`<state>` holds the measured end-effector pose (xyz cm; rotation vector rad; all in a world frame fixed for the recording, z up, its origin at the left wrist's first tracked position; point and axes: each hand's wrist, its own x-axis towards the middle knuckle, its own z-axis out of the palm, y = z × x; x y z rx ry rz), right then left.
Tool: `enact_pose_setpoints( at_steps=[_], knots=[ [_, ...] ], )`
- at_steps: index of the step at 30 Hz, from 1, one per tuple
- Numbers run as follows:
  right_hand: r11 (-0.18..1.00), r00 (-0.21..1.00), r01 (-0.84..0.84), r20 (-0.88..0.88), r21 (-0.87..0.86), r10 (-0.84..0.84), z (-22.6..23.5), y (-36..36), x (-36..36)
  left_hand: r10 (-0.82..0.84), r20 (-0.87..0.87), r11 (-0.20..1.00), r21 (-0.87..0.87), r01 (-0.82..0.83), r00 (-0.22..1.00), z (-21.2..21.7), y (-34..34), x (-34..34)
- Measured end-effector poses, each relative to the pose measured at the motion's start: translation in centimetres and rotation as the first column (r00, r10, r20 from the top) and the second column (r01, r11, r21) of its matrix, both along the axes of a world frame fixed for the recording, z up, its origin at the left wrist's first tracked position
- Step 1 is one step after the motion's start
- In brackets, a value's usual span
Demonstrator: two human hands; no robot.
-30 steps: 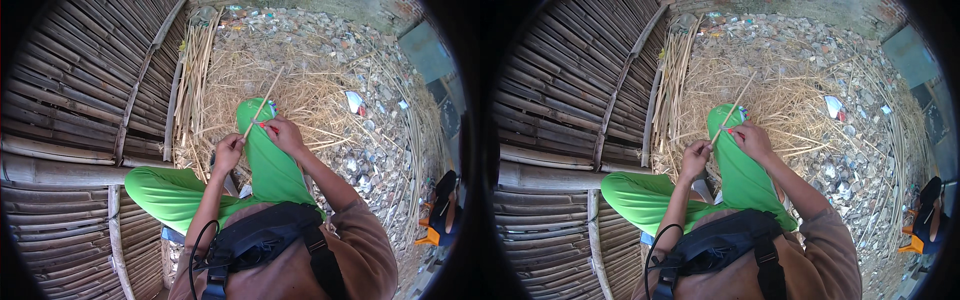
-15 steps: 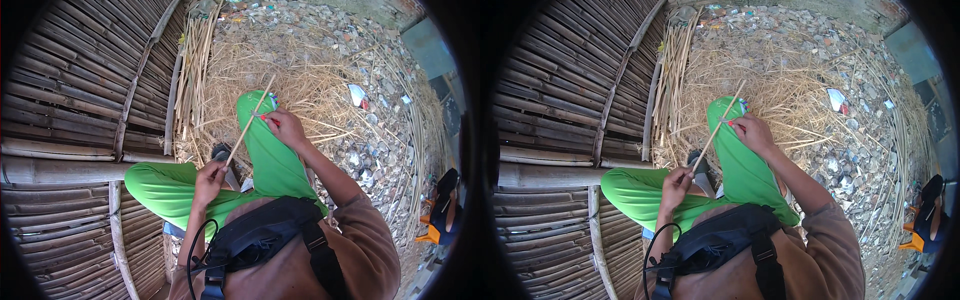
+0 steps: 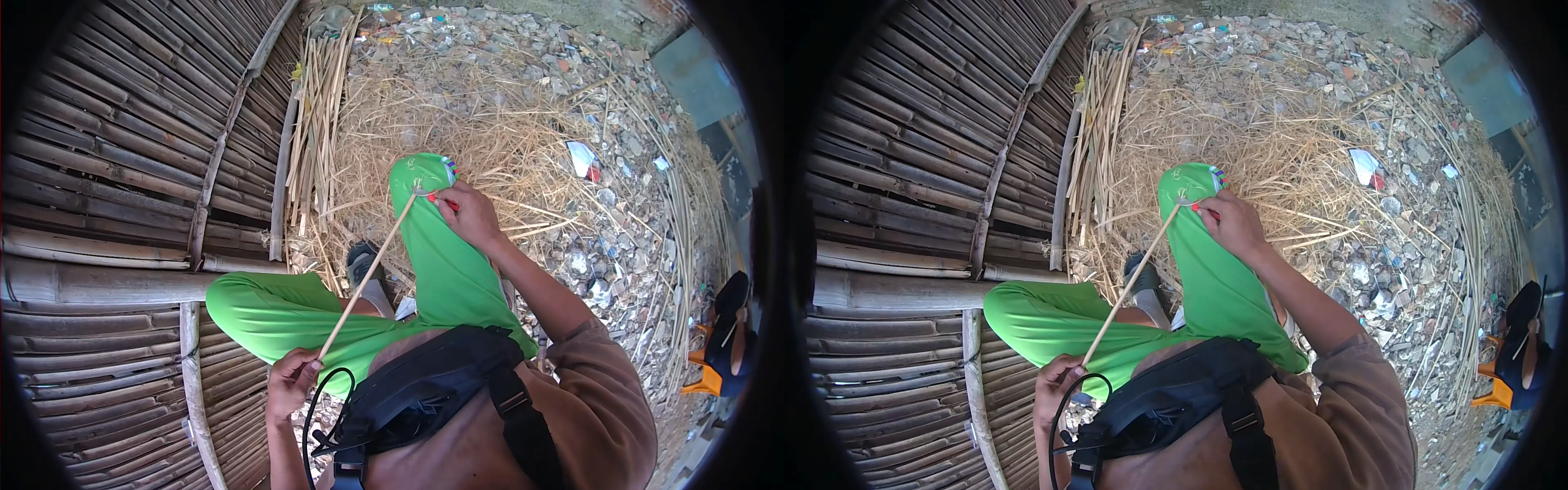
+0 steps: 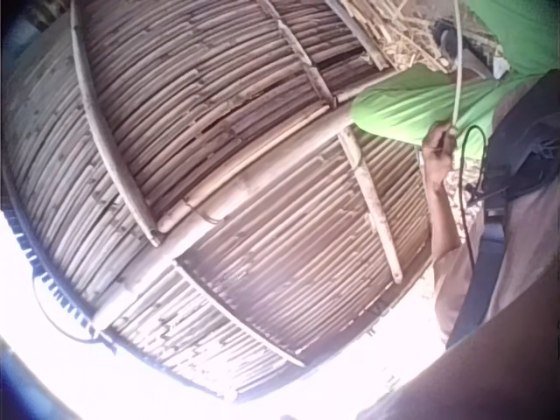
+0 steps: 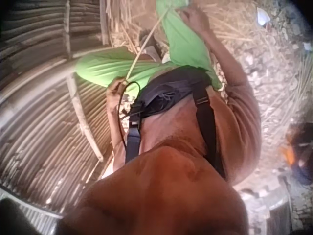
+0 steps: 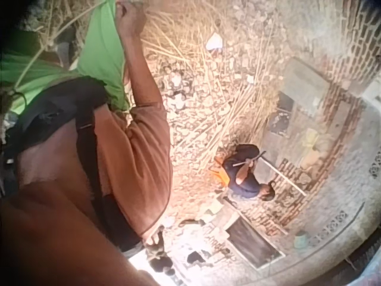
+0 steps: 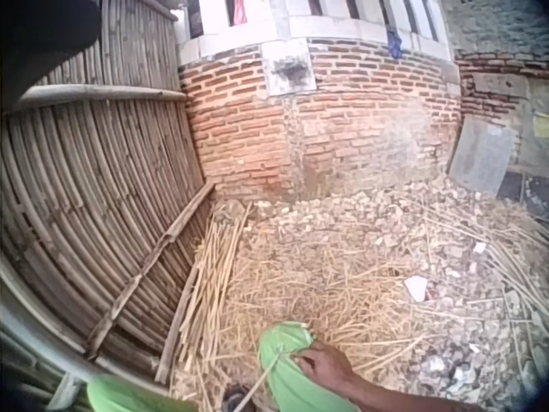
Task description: The person uses a utility knife to shave thin layers off a long bamboo stick by hand while seated.
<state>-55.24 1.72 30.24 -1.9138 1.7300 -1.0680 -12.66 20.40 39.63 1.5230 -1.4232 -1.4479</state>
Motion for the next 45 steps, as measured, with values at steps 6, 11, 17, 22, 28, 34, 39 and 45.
enact_pose_setpoints(
  at_steps=[6,11,17,22,28,34,39,45],
  knots=[
    [1.0,1.0,0.012,-0.003,-0.008,-0.012,0.6,0.0,-0.7,-0.018,-0.008,1.0,-0.012,0.018,1.0,-1.2,-0.2,-0.3],
    [0.974,0.976,0.213,-0.026,-0.08,-0.215,-1.6,-4.8,-6.1,0.042,-0.105,0.995,0.093,-0.032,0.994,-2.5,0.2,-1.0],
    [0.871,0.858,0.449,0.176,0.199,-0.482,-0.1,-6.5,-8.1,0.295,-0.304,0.943,0.242,-0.227,0.906,-3.8,-1.0,-3.8],
    [0.996,0.985,0.08,-0.152,0.025,-0.075,2.2,-6.2,-1.8,0.294,-0.547,0.956,0.169,-0.241,0.784,-3.3,-3.1,-5.8],
    [0.933,0.938,0.344,-0.074,0.104,-0.337,3.8,-15.0,-4.7,0.165,-0.686,0.985,0.158,-0.076,0.708,-2.9,-6.0,-10.8],
    [0.988,0.955,-0.021,-0.288,0.153,0.065,3.0,-10.0,-1.2,0.111,-0.82,0.98,0.185,0.077,0.561,-4.7,-8.5,-14.4],
    [0.902,0.922,0.383,-0.03,0.199,-0.385,-4.3,-11.0,-6.2,0.045,-0.866,0.96,0.176,0.219,0.499,-4.8,-9.9,-17.1],
    [0.89,0.895,0.358,0.169,0.283,-0.413,-8.7,-6.2,-5.6,0.049,-0.874,0.964,0.167,0.205,0.483,-5.3,-9.8,-16.3]
  ],
)
